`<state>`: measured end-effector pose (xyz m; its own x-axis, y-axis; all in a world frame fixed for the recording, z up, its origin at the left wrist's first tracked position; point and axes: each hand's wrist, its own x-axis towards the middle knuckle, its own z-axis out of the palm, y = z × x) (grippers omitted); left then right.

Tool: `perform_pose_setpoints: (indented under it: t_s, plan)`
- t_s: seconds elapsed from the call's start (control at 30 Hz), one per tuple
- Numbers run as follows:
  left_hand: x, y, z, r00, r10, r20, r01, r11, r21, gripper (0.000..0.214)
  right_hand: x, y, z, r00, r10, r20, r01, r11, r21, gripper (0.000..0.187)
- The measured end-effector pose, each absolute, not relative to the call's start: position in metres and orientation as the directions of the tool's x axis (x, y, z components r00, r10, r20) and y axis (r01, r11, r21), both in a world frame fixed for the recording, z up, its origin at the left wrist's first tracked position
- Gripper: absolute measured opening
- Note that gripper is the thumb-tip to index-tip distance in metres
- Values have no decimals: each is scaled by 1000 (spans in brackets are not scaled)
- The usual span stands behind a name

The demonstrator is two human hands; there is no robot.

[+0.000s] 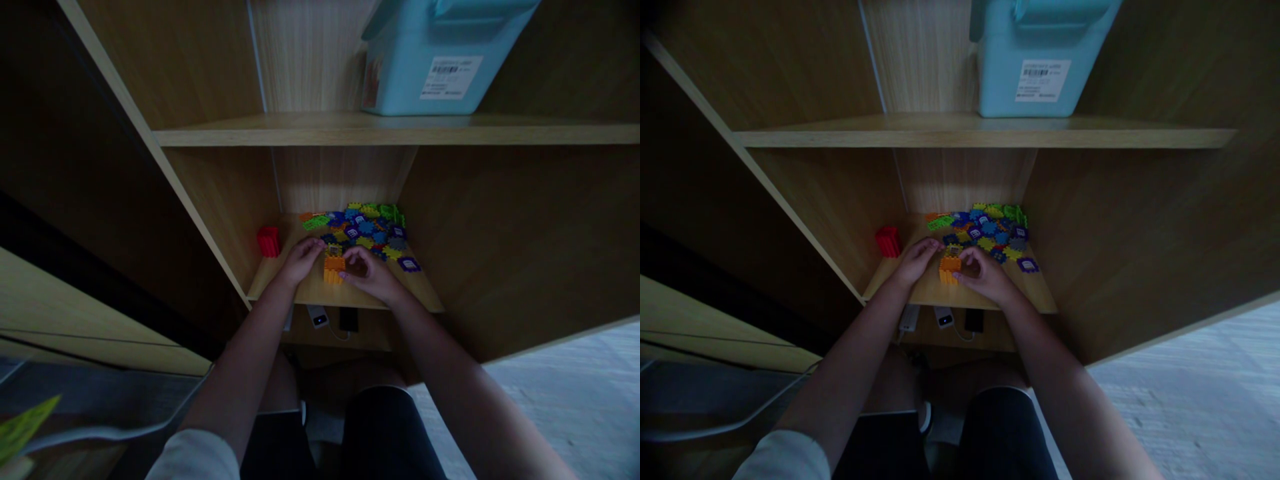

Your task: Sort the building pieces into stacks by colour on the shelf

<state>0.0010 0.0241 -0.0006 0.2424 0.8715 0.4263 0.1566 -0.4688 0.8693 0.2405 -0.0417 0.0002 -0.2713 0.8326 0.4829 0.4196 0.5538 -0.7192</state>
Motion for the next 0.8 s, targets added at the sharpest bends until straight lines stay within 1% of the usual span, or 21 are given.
perform_pose_setpoints:
  t_s: [0.33,0.53,0.6,0.7,0.8]
  plan:
    - [1,26,-3,248,869,428,169,-474,864,44,242,-42,0,-291,816,500,419,579,-700,37]
    - [1,27,-3,197,882,428,186,-462,867,45,242,-42,3,-246,803,542,432,592,-681,21]
    - [1,27,-2,167,893,418,217,-447,868,46,241,-40,4,-201,790,579,472,596,-650,20]
    - [1,26,0,126,911,393,254,-413,875,49,241,-37,5,-143,767,626,567,581,-583,25]
    - [0,28,-1,120,918,378,252,-397,883,49,243,-33,4,-85,767,637,657,523,-543,29]
